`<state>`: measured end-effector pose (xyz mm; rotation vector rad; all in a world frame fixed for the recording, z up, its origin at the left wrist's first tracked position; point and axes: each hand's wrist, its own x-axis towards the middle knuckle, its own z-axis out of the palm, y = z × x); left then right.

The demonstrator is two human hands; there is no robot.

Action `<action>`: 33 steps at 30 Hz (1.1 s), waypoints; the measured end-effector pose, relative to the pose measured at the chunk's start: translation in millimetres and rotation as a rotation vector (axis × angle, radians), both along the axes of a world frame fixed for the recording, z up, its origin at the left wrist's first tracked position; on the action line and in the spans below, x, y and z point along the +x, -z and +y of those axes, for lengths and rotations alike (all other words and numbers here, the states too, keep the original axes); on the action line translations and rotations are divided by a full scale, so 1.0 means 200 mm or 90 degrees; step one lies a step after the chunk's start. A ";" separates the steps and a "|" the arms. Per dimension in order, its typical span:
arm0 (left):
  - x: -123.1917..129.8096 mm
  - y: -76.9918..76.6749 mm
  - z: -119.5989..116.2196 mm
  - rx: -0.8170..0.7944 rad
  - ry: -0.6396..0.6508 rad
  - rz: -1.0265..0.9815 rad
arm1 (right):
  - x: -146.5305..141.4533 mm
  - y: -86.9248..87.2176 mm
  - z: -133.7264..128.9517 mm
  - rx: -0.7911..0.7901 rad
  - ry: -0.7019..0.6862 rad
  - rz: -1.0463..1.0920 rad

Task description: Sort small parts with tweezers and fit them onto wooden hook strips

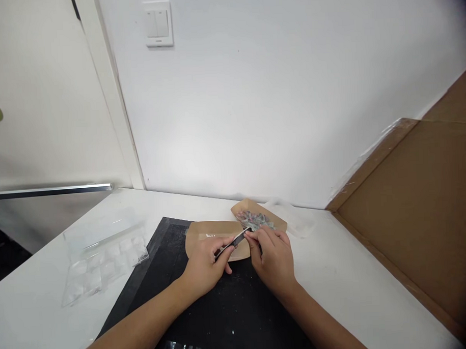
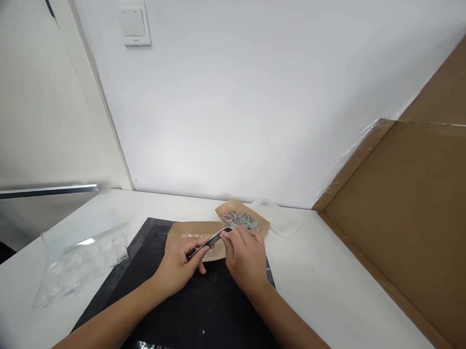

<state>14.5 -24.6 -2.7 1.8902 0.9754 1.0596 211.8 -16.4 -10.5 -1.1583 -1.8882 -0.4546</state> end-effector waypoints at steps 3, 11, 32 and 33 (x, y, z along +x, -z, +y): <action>0.00 0.01 0.00 0.008 -0.009 0.012 | -0.02 0.01 -0.01 -0.007 -0.015 -0.004; 0.00 0.03 0.01 0.012 -0.021 0.025 | -0.01 -0.01 -0.01 0.004 0.007 -0.019; 0.00 0.01 0.01 0.030 -0.020 0.004 | -0.04 0.00 -0.03 -0.045 -0.052 -0.031; 0.01 0.00 0.01 0.036 -0.023 0.006 | -0.04 0.00 -0.03 -0.038 -0.041 -0.027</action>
